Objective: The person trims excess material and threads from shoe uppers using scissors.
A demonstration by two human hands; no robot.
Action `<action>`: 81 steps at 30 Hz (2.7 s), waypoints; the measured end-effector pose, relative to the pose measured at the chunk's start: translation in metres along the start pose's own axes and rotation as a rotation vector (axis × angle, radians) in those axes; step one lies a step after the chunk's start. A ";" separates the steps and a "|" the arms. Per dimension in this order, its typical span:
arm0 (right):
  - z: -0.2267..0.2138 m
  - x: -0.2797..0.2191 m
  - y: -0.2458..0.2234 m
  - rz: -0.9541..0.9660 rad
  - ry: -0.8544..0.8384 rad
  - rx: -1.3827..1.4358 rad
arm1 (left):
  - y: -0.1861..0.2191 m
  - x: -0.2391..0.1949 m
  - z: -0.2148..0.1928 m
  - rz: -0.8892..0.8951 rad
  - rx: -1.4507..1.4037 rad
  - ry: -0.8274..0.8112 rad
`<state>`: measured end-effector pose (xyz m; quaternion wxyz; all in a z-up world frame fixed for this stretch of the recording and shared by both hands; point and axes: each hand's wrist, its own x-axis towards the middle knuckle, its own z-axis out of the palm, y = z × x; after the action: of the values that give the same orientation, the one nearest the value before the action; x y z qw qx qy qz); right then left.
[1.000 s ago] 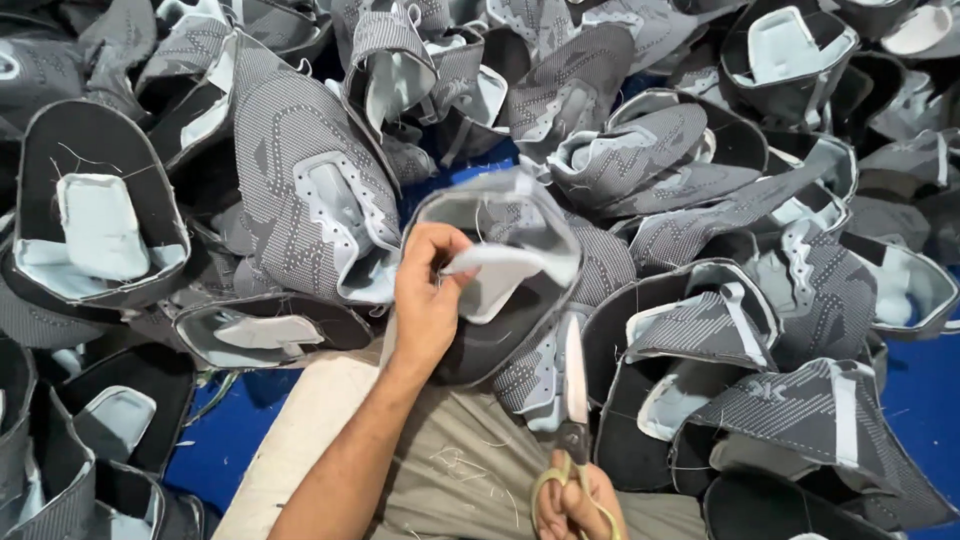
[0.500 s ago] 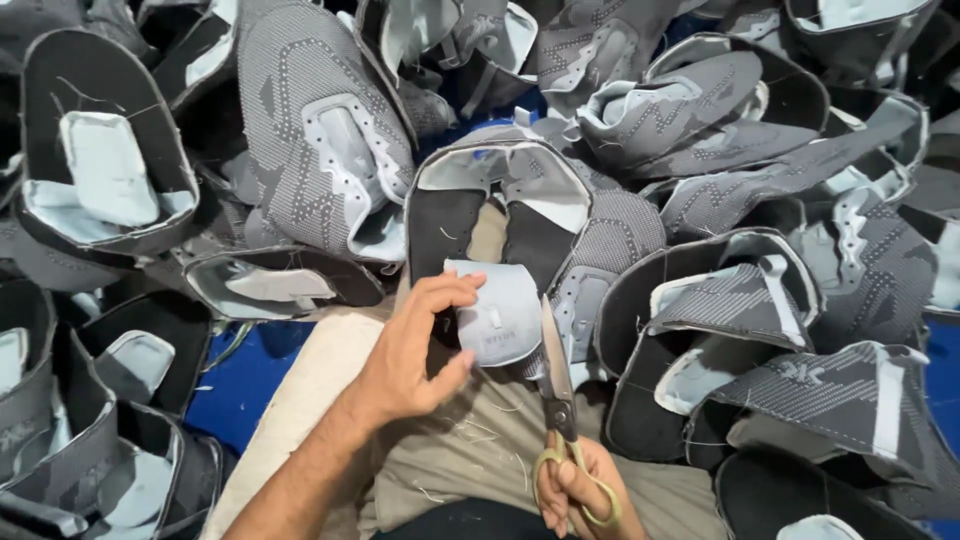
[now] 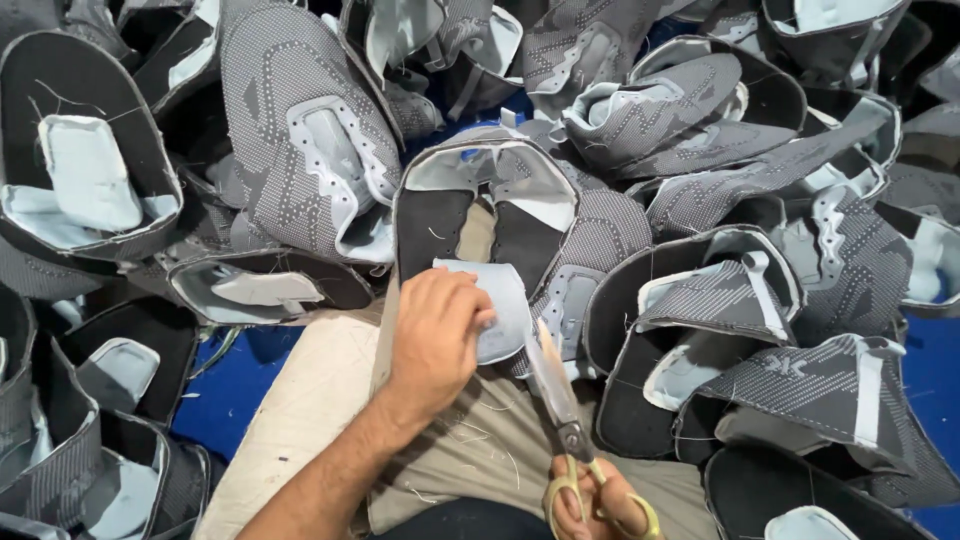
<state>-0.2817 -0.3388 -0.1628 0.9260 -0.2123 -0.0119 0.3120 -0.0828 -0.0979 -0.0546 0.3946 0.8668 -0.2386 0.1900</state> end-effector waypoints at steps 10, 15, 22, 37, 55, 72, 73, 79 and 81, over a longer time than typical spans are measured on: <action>0.023 0.035 -0.023 0.118 -0.057 0.000 | -0.009 -0.008 0.011 -0.039 -0.094 0.089; 0.043 0.050 -0.032 0.252 0.143 0.022 | -0.015 -0.016 0.015 -0.083 -0.130 0.092; 0.028 0.037 -0.022 0.111 0.097 -0.043 | -0.009 -0.018 -0.008 -0.086 -0.259 -0.012; 0.051 0.028 -0.037 0.187 0.220 -0.301 | -0.005 -0.022 -0.004 -0.038 -0.047 -0.023; 0.032 0.039 -0.018 0.217 0.295 -0.396 | -0.043 -0.030 -0.005 -0.138 -0.346 0.111; 0.001 0.045 -0.007 -0.108 0.499 -0.832 | -0.021 -0.027 -0.008 -0.068 -0.058 -0.071; 0.002 0.048 -0.008 -0.122 0.501 -0.831 | -0.018 -0.029 -0.009 -0.055 -0.059 -0.073; -0.002 0.059 0.000 0.129 0.682 -0.772 | -0.001 -0.044 -0.022 -0.026 0.206 -0.203; -0.003 0.057 -0.001 0.075 0.640 -0.721 | 0.001 -0.052 -0.026 0.019 0.198 -0.131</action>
<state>-0.2345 -0.3076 -0.1712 0.7387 -0.6053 0.1739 0.2404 -0.1294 -0.0643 -0.0650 0.2888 0.9098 -0.2521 0.1592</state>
